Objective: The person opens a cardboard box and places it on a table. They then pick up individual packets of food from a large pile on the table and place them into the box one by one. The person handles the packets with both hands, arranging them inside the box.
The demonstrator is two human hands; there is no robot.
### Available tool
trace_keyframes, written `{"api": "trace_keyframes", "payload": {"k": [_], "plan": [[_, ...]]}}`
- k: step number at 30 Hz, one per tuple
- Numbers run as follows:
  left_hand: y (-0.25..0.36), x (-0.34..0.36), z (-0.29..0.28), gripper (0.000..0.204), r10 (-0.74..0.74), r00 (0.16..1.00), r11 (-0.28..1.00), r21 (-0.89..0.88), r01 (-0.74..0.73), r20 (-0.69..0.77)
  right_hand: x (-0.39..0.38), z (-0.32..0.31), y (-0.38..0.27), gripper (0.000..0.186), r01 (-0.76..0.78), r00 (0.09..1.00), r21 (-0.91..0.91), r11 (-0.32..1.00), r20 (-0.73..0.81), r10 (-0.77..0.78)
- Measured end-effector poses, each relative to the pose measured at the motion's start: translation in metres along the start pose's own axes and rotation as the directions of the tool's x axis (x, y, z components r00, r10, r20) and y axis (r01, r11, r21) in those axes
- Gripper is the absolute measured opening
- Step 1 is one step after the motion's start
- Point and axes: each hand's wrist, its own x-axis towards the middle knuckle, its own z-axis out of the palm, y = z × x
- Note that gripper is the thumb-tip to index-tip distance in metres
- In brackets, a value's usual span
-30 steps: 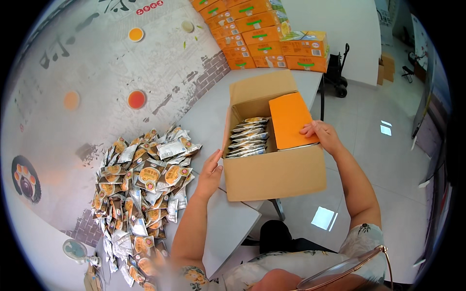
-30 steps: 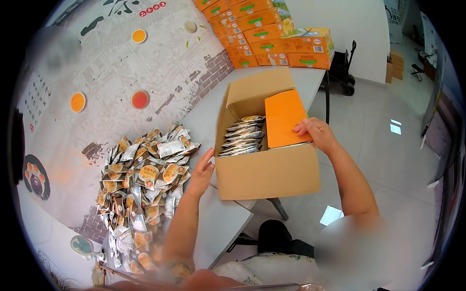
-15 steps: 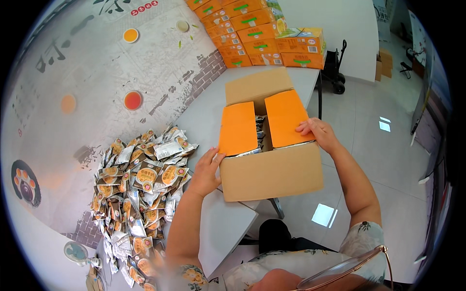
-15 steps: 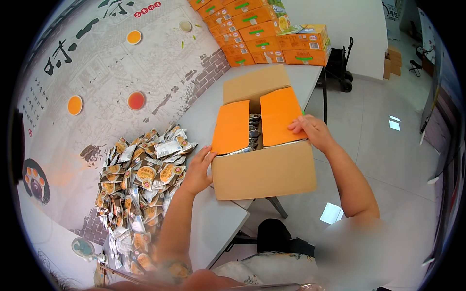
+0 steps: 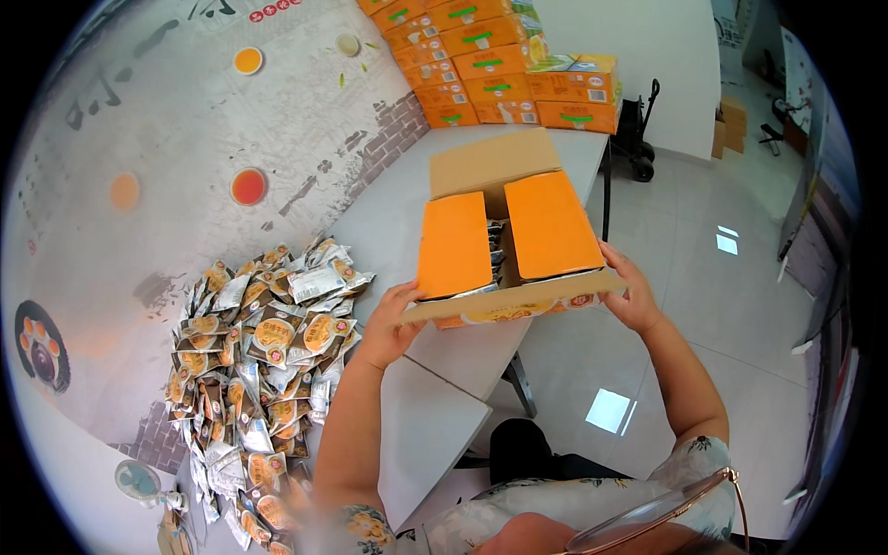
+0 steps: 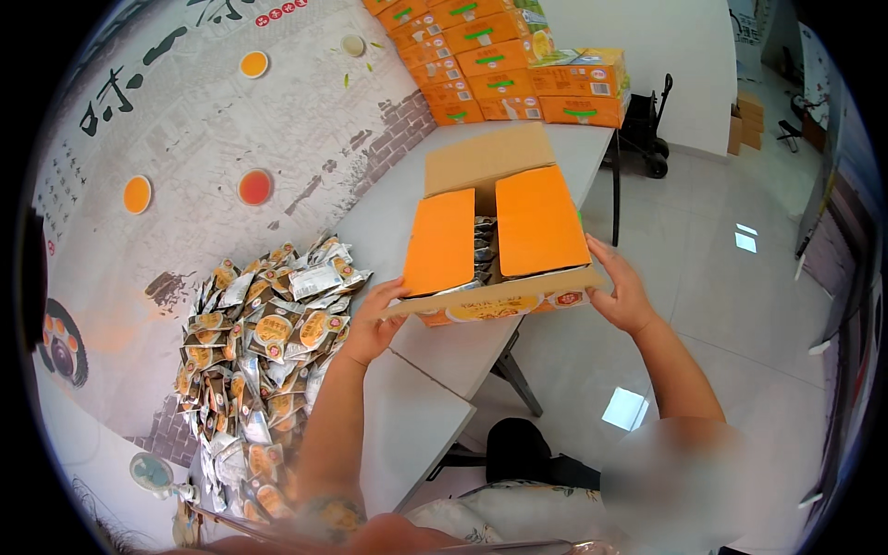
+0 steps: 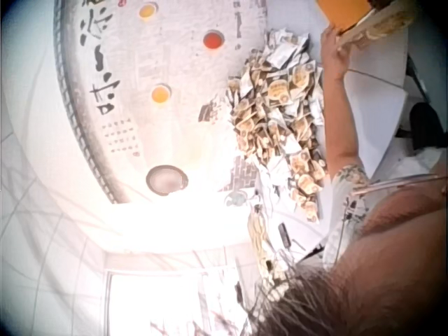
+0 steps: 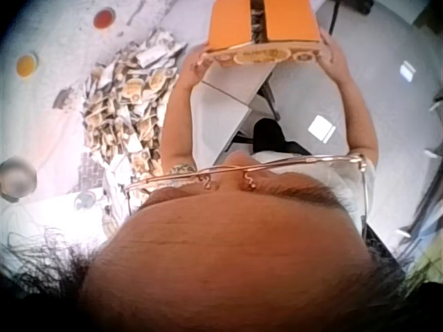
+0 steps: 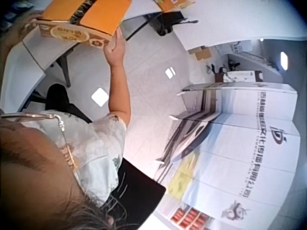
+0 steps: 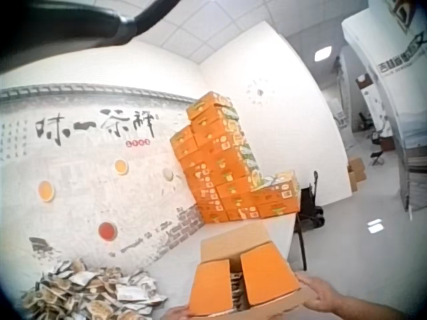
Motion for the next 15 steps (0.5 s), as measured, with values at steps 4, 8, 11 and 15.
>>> {"api": "trace_keyframes", "payload": {"k": [4,8,11,15], "plan": [[0.002,0.008,0.010,0.040,-0.143,0.979,0.979,-0.164,0.119,-0.144,0.001,0.007,-0.003,0.069,-0.083,0.995,0.212,0.974,-0.031,0.091],[0.008,0.025,0.017,0.050,-0.340,0.931,0.862,-0.441,0.251,-0.135,0.017,0.025,-0.008,0.067,-0.194,0.944,0.591,0.783,-0.105,0.312],[-0.002,0.025,0.033,0.059,-0.534,0.821,0.762,-0.534,0.366,-0.200,0.034,0.035,-0.020,0.062,-0.279,0.870,0.572,0.771,-0.189,0.455],[-0.010,0.030,0.051,0.062,-0.595,0.773,0.746,-0.511,0.428,-0.221,0.045,0.035,-0.027,0.057,-0.408,0.817,0.520,0.750,-0.158,0.554]]}}
